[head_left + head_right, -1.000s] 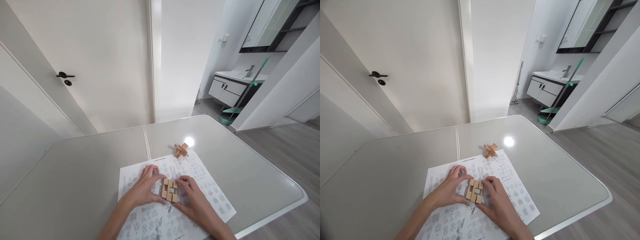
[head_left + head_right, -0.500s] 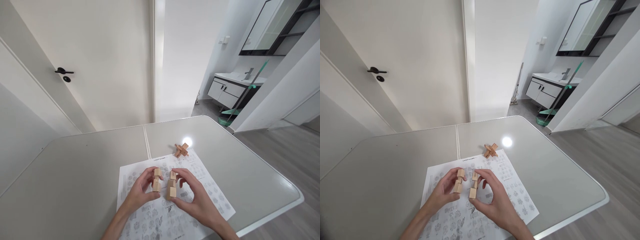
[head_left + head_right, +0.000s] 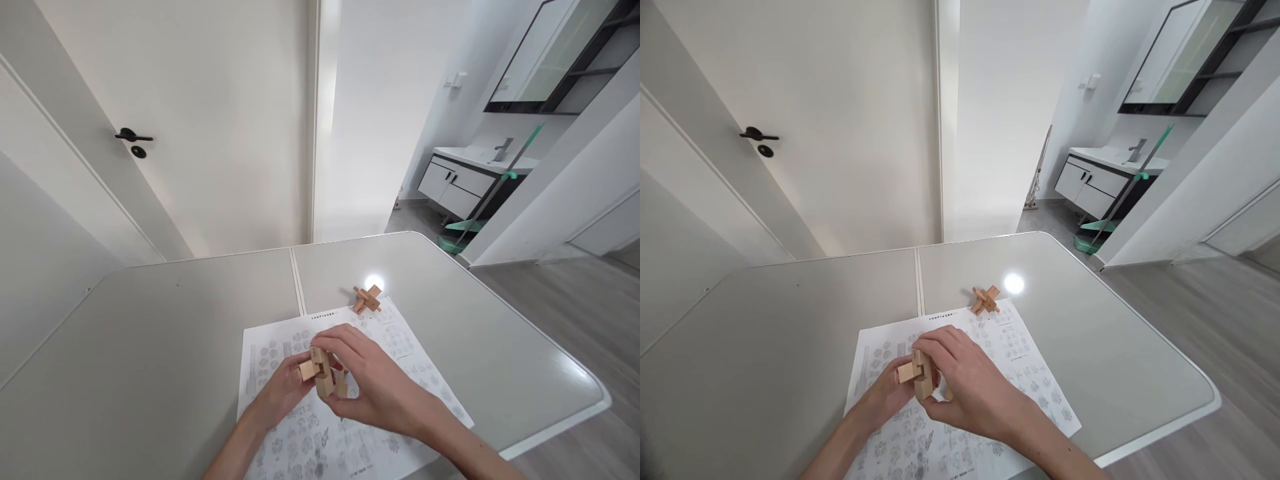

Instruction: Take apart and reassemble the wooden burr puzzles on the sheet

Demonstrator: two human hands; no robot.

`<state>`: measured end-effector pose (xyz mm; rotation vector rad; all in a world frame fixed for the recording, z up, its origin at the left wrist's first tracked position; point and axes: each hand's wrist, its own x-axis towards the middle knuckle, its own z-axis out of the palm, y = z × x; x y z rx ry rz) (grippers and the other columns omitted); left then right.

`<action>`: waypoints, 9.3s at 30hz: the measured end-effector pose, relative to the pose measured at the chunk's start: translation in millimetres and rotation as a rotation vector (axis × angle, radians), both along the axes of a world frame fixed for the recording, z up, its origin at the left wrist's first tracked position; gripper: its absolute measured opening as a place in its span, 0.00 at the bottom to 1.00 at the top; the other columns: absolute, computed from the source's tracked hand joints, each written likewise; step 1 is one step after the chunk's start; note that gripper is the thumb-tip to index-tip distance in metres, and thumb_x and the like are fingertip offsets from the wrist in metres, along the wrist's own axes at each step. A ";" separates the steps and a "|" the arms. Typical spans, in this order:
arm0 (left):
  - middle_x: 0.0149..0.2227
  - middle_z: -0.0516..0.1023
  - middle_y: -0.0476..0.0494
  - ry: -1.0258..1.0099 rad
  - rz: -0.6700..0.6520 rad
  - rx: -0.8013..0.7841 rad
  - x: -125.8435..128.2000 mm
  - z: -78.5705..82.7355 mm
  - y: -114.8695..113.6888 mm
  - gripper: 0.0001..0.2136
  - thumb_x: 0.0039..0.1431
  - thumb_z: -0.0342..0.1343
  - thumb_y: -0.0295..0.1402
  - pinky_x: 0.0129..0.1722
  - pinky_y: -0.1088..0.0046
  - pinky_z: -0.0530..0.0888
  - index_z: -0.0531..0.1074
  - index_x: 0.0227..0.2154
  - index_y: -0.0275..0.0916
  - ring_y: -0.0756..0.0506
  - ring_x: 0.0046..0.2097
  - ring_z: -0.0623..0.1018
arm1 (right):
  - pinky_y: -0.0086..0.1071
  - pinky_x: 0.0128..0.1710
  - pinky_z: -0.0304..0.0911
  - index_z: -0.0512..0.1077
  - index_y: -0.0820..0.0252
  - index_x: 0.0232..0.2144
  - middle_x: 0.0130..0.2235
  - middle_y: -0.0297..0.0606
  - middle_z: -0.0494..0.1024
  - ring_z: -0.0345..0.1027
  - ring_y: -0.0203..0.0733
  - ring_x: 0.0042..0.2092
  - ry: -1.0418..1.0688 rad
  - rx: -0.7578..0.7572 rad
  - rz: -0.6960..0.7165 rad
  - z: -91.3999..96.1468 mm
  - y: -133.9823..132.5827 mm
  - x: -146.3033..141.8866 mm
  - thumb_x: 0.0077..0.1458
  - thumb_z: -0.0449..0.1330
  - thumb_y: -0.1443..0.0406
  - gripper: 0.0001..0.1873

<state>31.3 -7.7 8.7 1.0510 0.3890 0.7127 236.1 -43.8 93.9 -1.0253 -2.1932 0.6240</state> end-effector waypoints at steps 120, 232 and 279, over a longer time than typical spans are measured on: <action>0.46 0.77 0.44 0.451 0.392 0.462 41.2 23.7 -36.3 0.32 0.45 0.75 0.38 0.47 0.64 0.72 0.71 0.55 0.49 0.41 0.45 0.74 | 0.39 0.42 0.70 0.69 0.55 0.38 0.36 0.35 0.77 0.72 0.45 0.39 0.529 -0.667 -0.423 0.6 -43.3 23.5 0.52 0.70 0.57 0.17; 0.50 0.79 0.40 0.634 0.480 0.188 -10.7 8.8 -13.3 0.30 0.54 0.68 0.43 0.52 0.62 0.76 0.66 0.57 0.43 0.40 0.50 0.80 | 0.44 0.49 0.72 0.68 0.50 0.58 0.56 0.43 0.70 0.73 0.48 0.48 0.096 -0.378 -0.235 -79.6 6.1 18.0 0.57 0.68 0.61 0.27; 0.42 0.74 0.49 0.772 0.455 0.714 -11.6 -5.2 -27.0 0.29 0.54 0.69 0.35 0.40 0.70 0.74 0.67 0.58 0.52 0.48 0.37 0.73 | 0.32 0.37 0.74 0.74 0.51 0.51 0.44 0.41 0.76 0.76 0.42 0.40 0.093 0.051 -0.210 -68.8 -18.8 -4.4 0.70 0.54 0.68 0.13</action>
